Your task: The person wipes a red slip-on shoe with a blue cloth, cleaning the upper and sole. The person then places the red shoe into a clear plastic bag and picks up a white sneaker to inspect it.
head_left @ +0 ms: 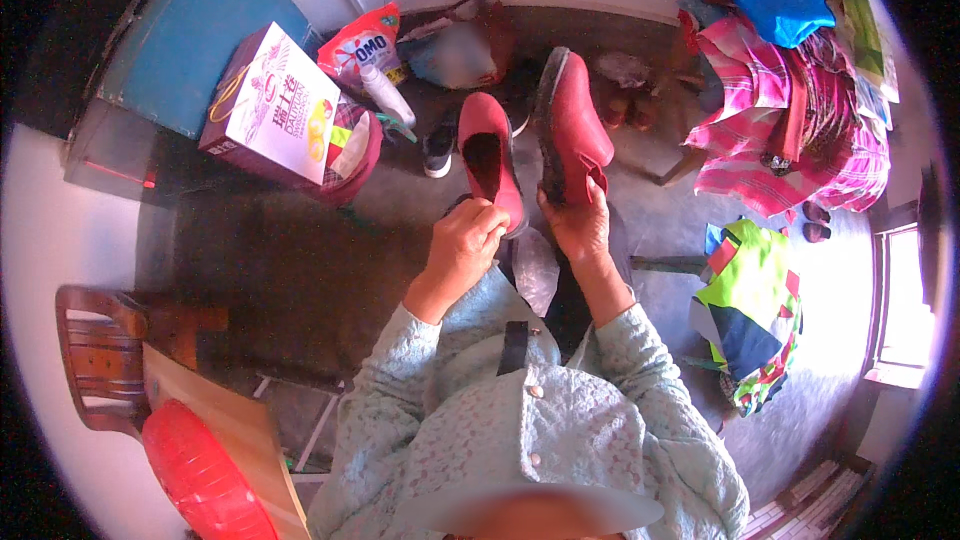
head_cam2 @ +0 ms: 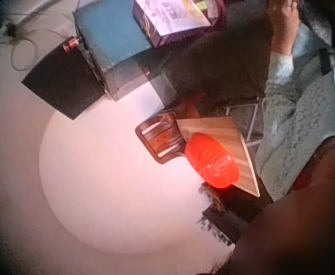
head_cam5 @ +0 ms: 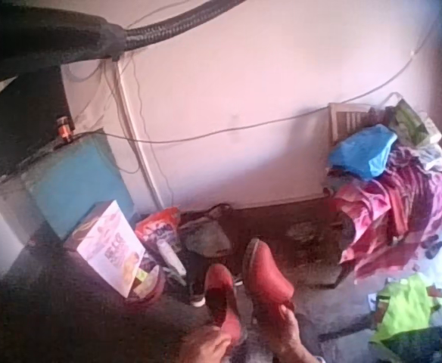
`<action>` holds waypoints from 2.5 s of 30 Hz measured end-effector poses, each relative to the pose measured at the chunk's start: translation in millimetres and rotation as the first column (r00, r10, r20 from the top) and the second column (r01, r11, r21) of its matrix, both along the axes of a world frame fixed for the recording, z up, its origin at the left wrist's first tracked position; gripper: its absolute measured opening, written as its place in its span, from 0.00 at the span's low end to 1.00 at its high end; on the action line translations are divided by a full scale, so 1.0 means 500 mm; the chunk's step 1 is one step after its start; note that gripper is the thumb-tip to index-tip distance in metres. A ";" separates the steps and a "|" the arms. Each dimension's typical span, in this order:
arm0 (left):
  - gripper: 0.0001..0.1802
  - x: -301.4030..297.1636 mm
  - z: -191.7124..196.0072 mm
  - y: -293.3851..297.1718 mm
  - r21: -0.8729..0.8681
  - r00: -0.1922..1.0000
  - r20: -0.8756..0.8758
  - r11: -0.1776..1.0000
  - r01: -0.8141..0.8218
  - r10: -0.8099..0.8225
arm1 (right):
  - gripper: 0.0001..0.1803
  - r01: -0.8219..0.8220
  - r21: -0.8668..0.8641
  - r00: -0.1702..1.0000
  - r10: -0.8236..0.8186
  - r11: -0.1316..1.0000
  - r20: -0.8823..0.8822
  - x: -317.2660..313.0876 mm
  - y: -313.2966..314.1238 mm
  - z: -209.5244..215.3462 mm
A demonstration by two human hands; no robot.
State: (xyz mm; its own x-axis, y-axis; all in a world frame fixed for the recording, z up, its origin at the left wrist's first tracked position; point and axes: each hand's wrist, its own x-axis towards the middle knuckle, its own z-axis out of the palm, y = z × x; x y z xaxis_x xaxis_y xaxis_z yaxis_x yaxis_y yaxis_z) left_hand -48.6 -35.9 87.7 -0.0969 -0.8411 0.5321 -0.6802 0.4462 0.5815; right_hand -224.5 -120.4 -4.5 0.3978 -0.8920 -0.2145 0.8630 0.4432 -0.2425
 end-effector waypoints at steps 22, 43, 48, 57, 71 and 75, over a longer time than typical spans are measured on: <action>0.07 -0.062 -0.477 -0.120 0.490 0.948 0.316 0.861 -0.137 -0.029 | 0.25 0.102 0.144 0.989 -0.085 0.984 -0.117 -0.028 -0.011 -0.048; 0.09 -0.009 -0.589 -0.139 0.621 0.970 0.181 0.746 -0.243 0.165 | 0.21 0.092 0.246 0.964 -0.025 0.965 -0.265 -0.003 -0.016 -0.101; 0.15 -0.011 -0.430 -0.131 0.623 0.927 -0.233 0.777 -0.090 0.294 | 0.22 0.054 0.148 0.950 -0.005 0.987 -0.311 0.003 -0.007 -0.103; 0.44 -0.025 -0.261 -0.056 0.279 0.152 -0.959 0.872 0.403 0.237 | 0.22 -0.125 0.096 0.904 0.153 0.988 -0.399 0.027 0.046 -0.093; 0.24 0.024 -0.241 -0.024 0.366 0.145 -0.928 0.910 0.194 0.342 | 0.44 -0.679 -0.588 -0.064 -0.834 0.439 -0.548 0.031 0.068 0.023; 0.25 0.028 -0.238 -0.035 0.342 0.056 -0.939 0.909 0.236 0.339 | 0.28 -0.911 -0.379 0.002 -0.916 0.164 -0.401 0.038 0.048 0.053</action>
State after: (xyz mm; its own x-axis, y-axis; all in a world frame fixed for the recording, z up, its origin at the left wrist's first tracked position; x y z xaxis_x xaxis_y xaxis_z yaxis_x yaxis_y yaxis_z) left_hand -34.7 -53.5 -31.3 0.3122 -0.9260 -0.2124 0.6313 0.0351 0.7748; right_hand -205.6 -96.2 22.2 0.7248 -0.5892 0.3571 -0.5023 -0.8067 -0.3114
